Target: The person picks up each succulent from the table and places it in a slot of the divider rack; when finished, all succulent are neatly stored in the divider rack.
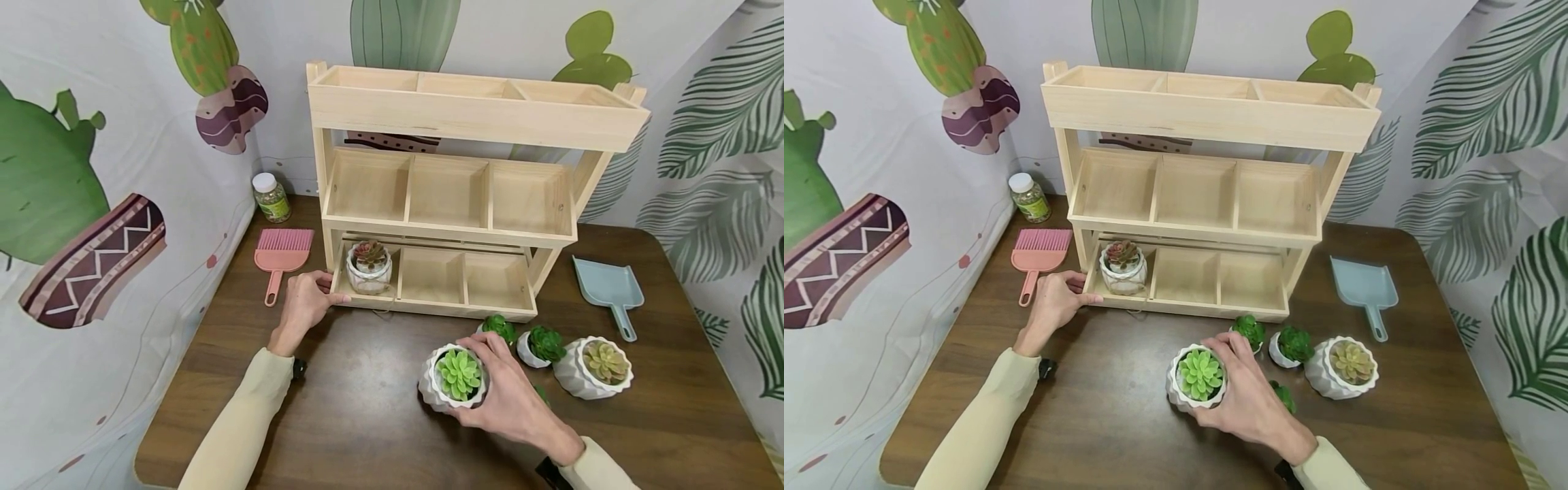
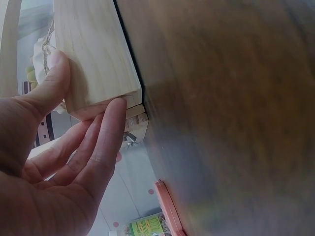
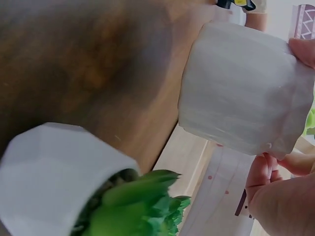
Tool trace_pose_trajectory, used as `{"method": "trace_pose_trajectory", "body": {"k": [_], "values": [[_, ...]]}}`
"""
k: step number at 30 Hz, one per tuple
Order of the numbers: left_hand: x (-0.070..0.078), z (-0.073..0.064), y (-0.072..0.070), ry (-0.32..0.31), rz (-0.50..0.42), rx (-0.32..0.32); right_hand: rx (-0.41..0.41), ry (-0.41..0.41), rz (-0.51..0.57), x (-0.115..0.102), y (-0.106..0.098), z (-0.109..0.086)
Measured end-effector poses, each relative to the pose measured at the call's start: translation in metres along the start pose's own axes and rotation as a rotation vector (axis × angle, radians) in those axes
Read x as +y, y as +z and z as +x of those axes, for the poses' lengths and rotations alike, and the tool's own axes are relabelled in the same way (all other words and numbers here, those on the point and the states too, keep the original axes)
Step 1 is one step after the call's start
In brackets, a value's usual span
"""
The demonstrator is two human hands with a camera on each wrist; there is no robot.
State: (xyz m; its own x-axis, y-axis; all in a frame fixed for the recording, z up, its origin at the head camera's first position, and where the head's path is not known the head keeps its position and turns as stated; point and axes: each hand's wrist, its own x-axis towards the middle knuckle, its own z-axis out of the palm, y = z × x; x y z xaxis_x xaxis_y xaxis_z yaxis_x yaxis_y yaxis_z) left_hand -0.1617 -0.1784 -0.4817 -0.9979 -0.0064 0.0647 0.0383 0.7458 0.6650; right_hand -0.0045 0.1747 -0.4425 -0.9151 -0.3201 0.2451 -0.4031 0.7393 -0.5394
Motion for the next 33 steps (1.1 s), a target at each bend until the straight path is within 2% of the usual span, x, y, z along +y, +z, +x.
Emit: {"method": "trace_pose_trajectory", "body": {"k": [17,33], "values": [[-0.002,0.002,0.001,-0.001,0.0,0.001,0.004,0.161,0.067,0.003,-0.019,0.031],[-0.001,0.001,0.0,0.004,0.002,0.003,-0.035,0.253,0.118,0.012,-0.035,0.068]]}}
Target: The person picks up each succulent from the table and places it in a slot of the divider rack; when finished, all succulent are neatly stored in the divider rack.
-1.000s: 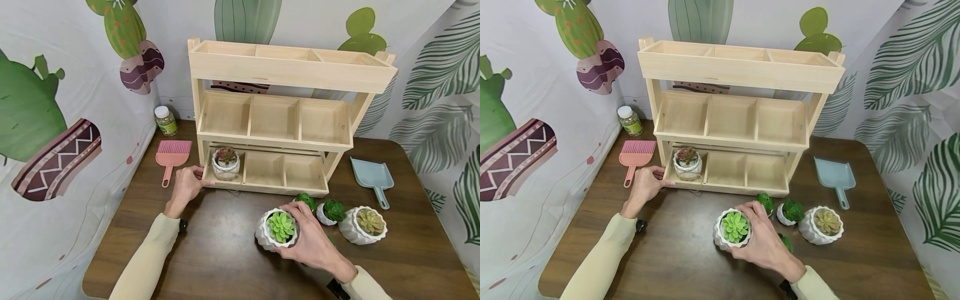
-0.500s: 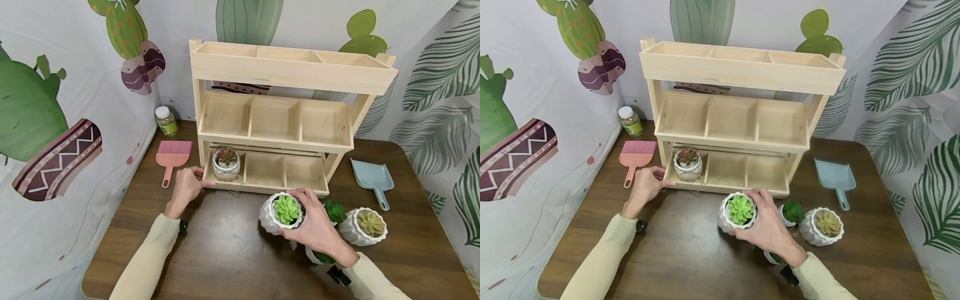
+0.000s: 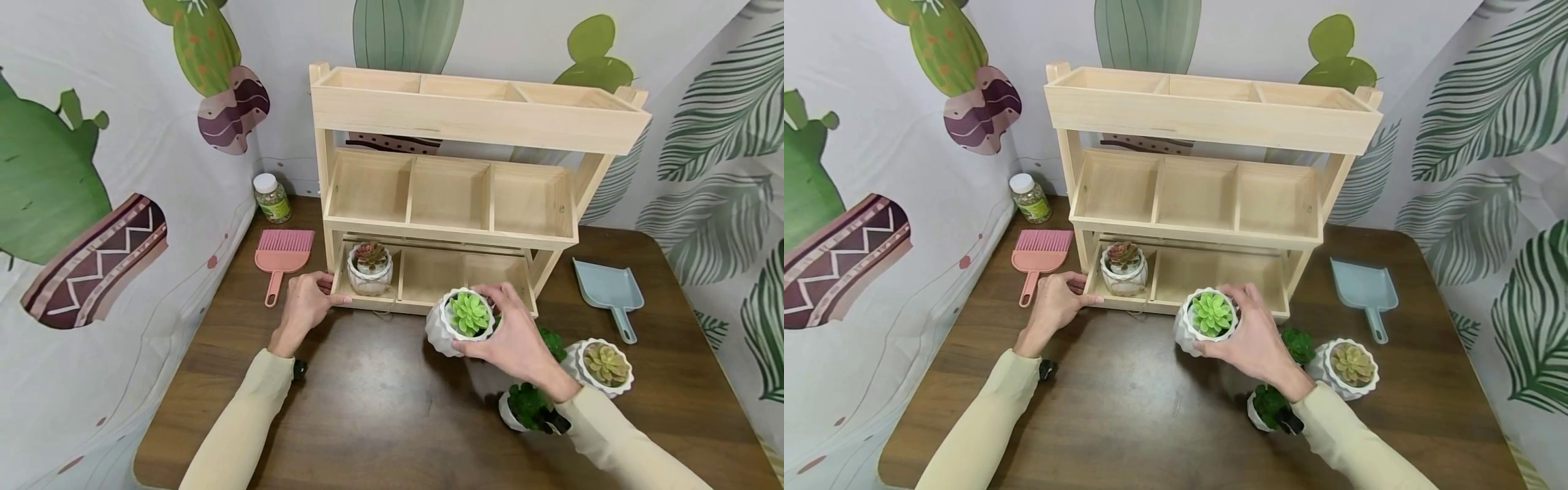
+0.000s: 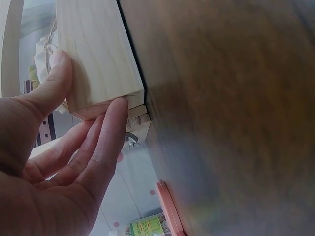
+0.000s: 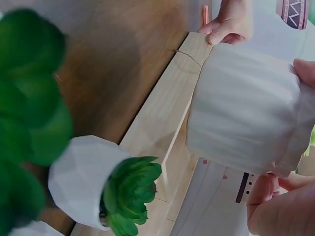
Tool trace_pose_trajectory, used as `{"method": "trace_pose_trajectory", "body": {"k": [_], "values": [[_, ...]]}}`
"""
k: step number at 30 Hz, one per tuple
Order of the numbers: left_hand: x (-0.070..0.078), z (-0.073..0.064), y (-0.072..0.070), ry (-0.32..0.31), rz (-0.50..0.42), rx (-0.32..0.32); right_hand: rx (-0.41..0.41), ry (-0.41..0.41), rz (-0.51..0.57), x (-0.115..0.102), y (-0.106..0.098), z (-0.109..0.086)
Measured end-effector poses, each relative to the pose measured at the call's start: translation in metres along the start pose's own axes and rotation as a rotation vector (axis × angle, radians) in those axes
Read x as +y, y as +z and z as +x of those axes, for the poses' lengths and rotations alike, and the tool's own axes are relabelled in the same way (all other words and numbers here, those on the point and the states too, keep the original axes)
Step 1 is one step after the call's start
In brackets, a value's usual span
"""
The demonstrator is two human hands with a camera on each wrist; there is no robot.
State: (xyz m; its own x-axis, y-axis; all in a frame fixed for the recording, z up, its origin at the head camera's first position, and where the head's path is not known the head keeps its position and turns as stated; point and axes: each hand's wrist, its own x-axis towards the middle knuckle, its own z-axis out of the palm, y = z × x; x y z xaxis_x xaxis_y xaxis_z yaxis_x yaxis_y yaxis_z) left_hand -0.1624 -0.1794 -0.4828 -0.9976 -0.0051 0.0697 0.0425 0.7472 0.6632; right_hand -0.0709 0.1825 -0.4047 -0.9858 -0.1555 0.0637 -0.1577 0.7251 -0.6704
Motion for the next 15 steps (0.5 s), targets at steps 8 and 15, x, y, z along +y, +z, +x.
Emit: {"method": "trace_pose_trajectory", "body": {"k": [8,15], "values": [[0.001,0.0,0.001,-0.005,0.004,0.003,0.028,0.024,-0.02,-0.002,-0.001,0.023],[-0.001,0.001,0.001,-0.012,-0.001,-0.002,0.054,0.038,0.022,-0.004,0.006,0.042]]}}
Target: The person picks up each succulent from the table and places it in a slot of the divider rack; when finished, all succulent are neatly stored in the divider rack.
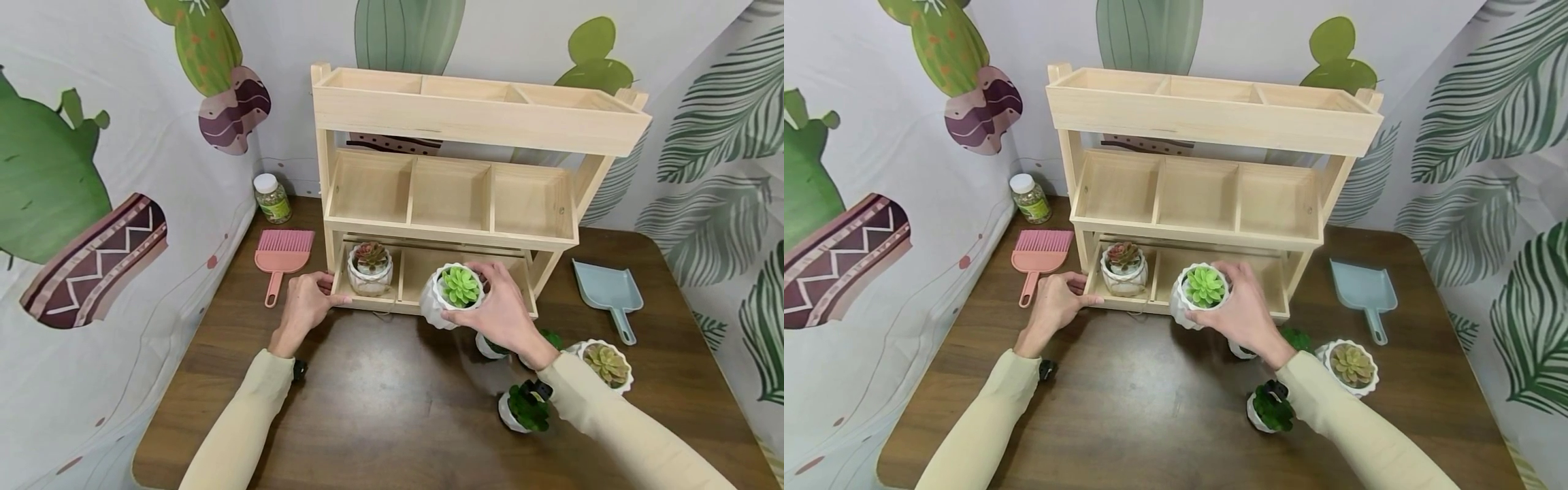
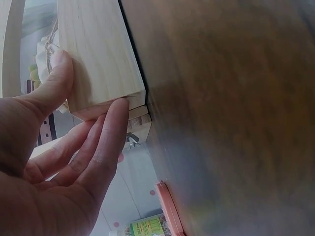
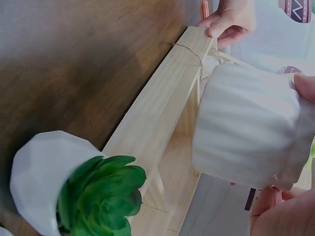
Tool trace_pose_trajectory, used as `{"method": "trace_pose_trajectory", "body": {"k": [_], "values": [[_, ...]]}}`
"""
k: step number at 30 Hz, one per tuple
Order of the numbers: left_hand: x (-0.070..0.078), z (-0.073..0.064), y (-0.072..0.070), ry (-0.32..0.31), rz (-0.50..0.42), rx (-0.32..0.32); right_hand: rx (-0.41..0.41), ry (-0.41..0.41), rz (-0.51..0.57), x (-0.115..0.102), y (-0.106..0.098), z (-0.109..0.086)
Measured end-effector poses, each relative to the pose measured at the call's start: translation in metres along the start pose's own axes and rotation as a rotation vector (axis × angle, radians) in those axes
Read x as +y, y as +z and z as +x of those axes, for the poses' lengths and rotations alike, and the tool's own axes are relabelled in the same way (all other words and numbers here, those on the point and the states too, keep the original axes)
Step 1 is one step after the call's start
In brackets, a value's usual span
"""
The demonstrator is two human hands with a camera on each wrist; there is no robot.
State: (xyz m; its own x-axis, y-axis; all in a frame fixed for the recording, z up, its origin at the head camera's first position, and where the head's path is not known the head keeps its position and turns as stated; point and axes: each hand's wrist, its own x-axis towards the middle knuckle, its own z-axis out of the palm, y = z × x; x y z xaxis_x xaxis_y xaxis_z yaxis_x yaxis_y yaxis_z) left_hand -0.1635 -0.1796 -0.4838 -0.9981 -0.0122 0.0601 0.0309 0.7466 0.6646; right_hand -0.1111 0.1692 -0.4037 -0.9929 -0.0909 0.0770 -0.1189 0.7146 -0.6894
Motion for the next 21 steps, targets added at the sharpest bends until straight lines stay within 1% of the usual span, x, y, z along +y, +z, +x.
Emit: {"method": "trace_pose_trajectory", "body": {"k": [7,15,21], "values": [[-0.001,0.001,0.001,-0.015,-0.006,-0.004,0.018,0.015,0.039,0.002,0.01,0.018],[0.0,0.001,0.0,-0.016,-0.004,-0.014,0.009,0.083,0.062,0.005,0.017,0.033],[0.0,0.0,-0.001,-0.024,-0.004,-0.015,0.007,0.11,0.079,0.007,0.022,0.043]]}}
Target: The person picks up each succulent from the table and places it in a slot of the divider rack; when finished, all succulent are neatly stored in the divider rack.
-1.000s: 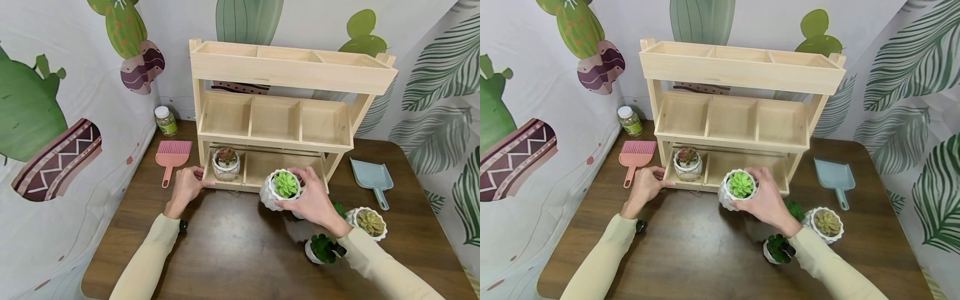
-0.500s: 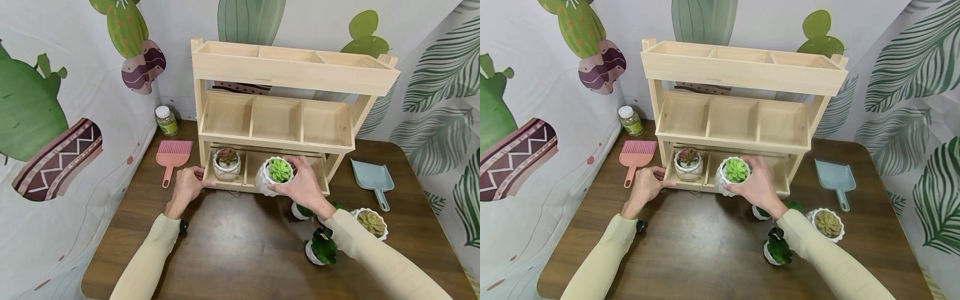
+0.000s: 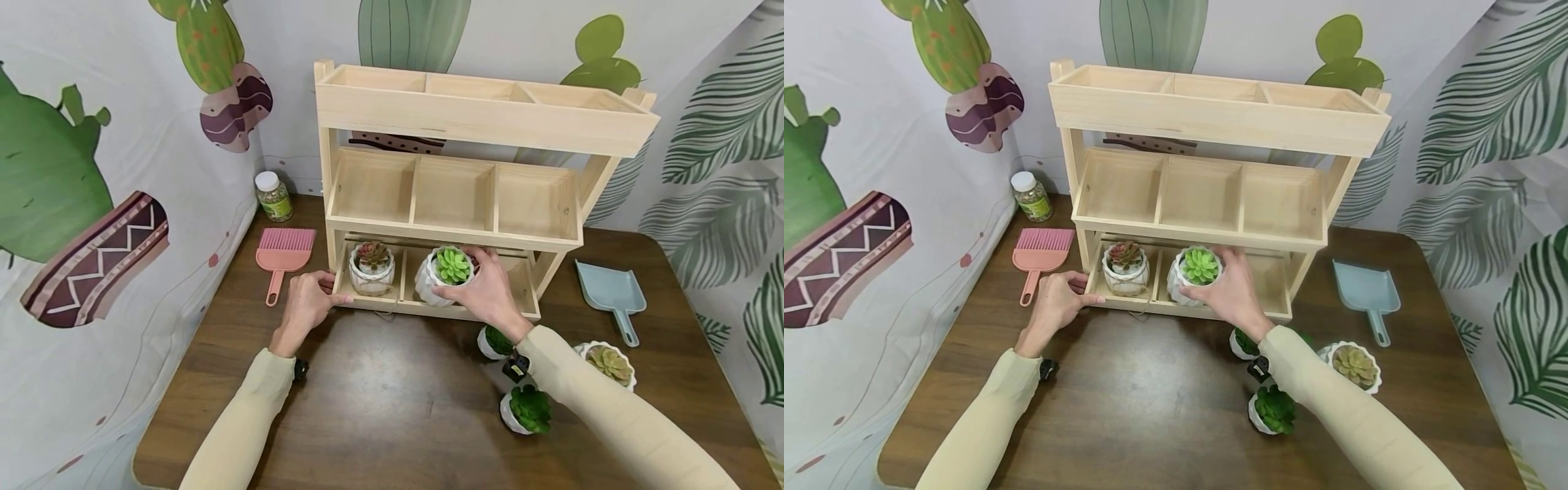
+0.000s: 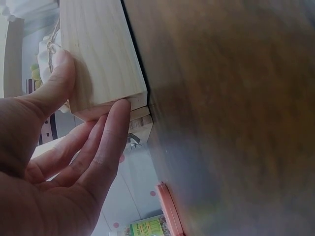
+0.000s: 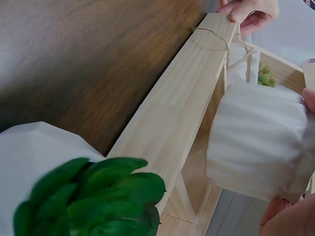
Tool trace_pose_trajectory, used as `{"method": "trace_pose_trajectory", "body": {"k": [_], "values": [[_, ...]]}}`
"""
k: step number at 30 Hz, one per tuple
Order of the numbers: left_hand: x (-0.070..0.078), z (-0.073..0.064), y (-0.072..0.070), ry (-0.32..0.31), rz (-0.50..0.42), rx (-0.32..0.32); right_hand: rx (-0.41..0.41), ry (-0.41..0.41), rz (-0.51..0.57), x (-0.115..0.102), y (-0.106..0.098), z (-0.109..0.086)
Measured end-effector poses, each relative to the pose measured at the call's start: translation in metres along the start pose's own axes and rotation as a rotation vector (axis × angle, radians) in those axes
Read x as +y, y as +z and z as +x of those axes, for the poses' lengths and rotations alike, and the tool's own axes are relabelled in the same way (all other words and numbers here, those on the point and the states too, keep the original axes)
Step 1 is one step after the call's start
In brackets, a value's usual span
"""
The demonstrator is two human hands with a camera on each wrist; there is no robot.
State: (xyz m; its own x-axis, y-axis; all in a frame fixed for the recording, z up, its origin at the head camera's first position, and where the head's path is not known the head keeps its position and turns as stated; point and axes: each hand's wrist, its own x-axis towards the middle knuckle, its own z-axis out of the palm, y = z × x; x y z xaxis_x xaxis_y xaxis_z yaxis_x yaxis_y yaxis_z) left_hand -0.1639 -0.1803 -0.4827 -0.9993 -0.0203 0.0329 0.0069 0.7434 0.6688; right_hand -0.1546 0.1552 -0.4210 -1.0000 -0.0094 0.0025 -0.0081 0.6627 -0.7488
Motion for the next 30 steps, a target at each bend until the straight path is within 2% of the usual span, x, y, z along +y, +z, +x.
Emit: {"method": "trace_pose_trajectory", "body": {"k": [14,30], "values": [[-0.002,0.0,0.0,-0.004,0.009,0.004,-0.044,0.009,0.034,0.008,0.012,0.02],[-0.001,0.0,0.0,0.004,0.013,0.001,-0.092,0.04,0.002,0.017,0.025,0.033]]}}
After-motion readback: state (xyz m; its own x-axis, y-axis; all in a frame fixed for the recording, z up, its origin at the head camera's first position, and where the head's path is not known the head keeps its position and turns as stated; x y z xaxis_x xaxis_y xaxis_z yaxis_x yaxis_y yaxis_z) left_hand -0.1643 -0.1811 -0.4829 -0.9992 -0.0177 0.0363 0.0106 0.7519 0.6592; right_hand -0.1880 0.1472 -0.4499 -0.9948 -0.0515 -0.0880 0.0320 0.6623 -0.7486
